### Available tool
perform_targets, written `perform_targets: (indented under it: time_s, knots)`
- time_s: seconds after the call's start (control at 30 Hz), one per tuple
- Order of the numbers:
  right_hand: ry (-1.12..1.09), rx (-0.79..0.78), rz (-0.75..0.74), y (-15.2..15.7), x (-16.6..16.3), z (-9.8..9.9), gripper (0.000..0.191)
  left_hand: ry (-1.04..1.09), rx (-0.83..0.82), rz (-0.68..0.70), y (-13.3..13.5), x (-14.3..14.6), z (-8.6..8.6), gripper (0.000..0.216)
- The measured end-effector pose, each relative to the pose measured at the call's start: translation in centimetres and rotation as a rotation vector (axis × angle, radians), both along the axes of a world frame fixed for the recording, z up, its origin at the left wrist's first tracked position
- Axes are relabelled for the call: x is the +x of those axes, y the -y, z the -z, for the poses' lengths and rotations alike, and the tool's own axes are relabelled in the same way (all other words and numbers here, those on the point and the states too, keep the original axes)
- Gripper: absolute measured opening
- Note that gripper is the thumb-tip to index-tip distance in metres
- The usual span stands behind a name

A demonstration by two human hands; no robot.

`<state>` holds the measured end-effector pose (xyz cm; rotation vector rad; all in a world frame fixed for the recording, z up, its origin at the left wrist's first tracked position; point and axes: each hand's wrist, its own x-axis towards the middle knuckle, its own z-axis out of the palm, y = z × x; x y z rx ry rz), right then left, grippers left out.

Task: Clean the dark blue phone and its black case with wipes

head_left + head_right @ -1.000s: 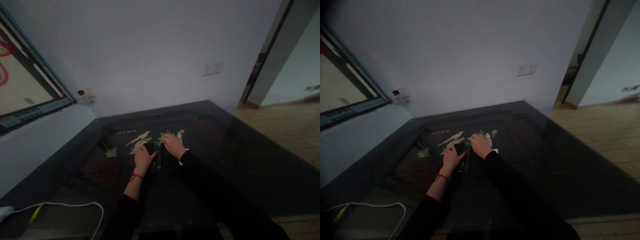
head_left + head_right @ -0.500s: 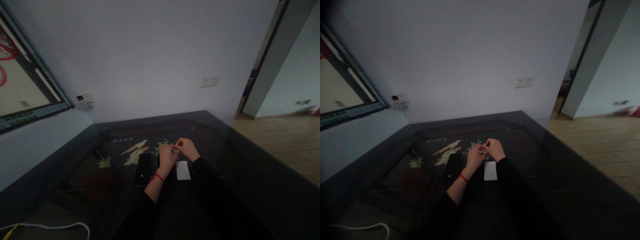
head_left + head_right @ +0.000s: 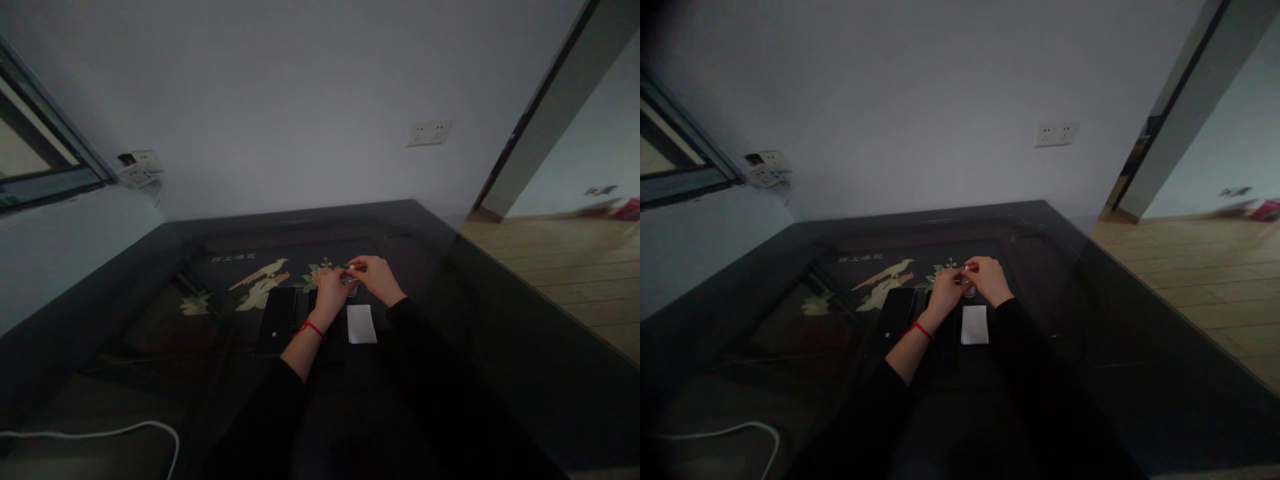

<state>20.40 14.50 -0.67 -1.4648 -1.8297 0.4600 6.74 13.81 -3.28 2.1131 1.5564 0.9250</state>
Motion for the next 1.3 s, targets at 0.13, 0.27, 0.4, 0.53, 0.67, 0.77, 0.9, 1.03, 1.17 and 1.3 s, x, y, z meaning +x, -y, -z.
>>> perform_targets:
  time_s: [0.13, 0.27, 0.4, 0.53, 0.67, 0.77, 0.9, 1.03, 1.17, 1.3]
  knots:
    - [-0.06, -0.021, 0.012, -0.1, 0.0, 0.4, 0.006, 0.006, -0.027, 0.017, 0.1, -0.2, -0.2, 0.022]
    - [-0.076, -0.012, 0.004, 0.1, 0.0, 0.1, 0.008, 0.007, -0.048, 0.039, 0.1, -0.2, -0.2, 0.024]
    - [-0.073, 0.009, -0.006, 0.5, -0.1, -0.4, 0.011, -0.004, -0.055, 0.046, 0.0, -0.2, -0.2, 0.023]
    - [-0.067, 0.03, -0.006, 0.7, -0.2, -0.6, 0.008, -0.015, -0.048, 0.04, 0.0, -0.3, -0.2, 0.021]
    - [-0.083, 0.052, -0.001, 0.9, -0.4, -0.3, 0.007, -0.012, -0.05, 0.044, -0.1, -0.3, 0.2, 0.023]
    - [-0.135, 0.077, 0.009, 0.9, -0.7, -0.6, 0.008, -0.016, -0.049, 0.049, -0.3, -0.3, 0.3, 0.021]
    - [-0.233, 0.157, 0.018, 1.8, 0.0, -3.6, 0.012, -0.022, -0.046, 0.059, -0.2, -0.3, 0.2, 0.021]
    - [-0.366, 0.278, 0.063, 4.7, 1.9, -6.3, 0.023, -0.032, -0.04, 0.057, 0.1, -0.2, 0.0, 0.025]
    - [-0.344, 0.13, 0.01, 7.7, 2.9, -3.8, 0.022, -0.051, -0.037, 0.054, 0.2, -0.2, -0.2, 0.026]
    - [-0.305, 0.04, -0.005, 8.8, 2.5, 0.0, 0.023, -0.069, -0.04, 0.05, 0.3, -0.2, -0.4, 0.025]
